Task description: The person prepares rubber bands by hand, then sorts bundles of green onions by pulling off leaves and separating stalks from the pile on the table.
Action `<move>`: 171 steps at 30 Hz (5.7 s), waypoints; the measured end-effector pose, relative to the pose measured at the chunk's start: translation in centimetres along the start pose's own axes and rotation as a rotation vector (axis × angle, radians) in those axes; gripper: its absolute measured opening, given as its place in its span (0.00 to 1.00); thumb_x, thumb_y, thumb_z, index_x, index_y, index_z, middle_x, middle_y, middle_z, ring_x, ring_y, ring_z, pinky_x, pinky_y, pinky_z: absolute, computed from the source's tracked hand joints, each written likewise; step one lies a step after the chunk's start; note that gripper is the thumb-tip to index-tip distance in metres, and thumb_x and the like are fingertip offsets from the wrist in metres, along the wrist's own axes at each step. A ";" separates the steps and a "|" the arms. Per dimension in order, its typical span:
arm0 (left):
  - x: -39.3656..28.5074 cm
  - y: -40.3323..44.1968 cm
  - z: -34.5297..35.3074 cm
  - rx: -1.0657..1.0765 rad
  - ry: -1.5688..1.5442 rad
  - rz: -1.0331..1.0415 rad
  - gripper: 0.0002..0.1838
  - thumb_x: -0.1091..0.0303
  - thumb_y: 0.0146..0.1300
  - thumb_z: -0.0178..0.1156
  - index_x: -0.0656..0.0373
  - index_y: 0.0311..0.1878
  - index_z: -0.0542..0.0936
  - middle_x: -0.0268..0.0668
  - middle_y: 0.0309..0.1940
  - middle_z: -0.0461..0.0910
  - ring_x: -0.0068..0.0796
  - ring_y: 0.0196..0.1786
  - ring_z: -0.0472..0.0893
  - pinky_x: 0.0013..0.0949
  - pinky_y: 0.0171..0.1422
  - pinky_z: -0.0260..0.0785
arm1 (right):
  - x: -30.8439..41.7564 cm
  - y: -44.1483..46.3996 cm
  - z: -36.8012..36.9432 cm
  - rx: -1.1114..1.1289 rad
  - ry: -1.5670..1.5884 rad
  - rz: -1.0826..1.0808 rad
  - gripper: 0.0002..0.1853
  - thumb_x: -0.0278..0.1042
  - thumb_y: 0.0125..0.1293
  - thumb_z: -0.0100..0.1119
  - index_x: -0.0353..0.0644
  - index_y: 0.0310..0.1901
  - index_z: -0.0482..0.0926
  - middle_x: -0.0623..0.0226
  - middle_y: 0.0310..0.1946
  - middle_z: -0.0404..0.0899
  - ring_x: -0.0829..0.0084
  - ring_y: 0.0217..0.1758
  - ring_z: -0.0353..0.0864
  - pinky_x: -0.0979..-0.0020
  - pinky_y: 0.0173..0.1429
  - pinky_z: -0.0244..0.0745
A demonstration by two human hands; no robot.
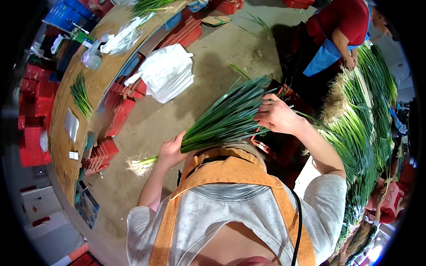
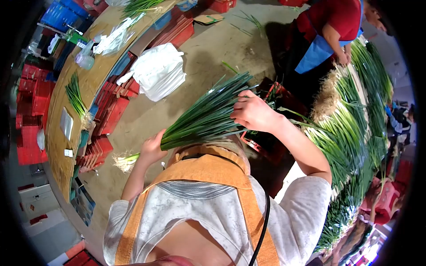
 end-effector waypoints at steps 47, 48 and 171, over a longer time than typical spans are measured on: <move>8.1 -11.2 1.7 -0.589 -0.756 -0.701 0.45 0.74 0.44 0.65 0.69 0.67 0.55 0.48 0.49 0.75 0.29 0.48 0.77 0.26 0.51 0.70 | -9.5 -4.8 16.3 0.330 0.018 0.489 0.25 0.47 0.56 0.60 0.42 0.53 0.74 0.61 0.49 0.76 0.60 0.55 0.72 0.53 0.66 0.52; 8.6 -12.1 0.3 -0.620 -0.697 -0.749 0.45 0.74 0.44 0.65 0.68 0.67 0.55 0.48 0.49 0.75 0.30 0.48 0.77 0.27 0.52 0.69 | -9.2 -3.8 16.9 0.371 0.026 0.463 0.25 0.47 0.56 0.60 0.42 0.53 0.74 0.60 0.48 0.76 0.59 0.54 0.72 0.53 0.65 0.52; -53.6 27.1 40.2 0.811 -0.297 1.377 0.18 0.68 0.53 0.60 0.62 0.48 0.77 0.43 0.56 0.71 0.46 0.57 0.71 0.41 0.61 0.63 | 16.2 -46.5 22.3 -1.277 0.470 2.370 0.20 0.42 0.59 0.59 0.40 0.50 0.75 0.54 0.41 0.80 0.58 0.45 0.80 0.64 0.50 0.74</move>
Point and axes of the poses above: each hand's wrist, its own y-axis towards the middle knuckle, its own z-axis out of the palm, x = y × z, the point moved 6 cm from there along y, towards the middle knuckle
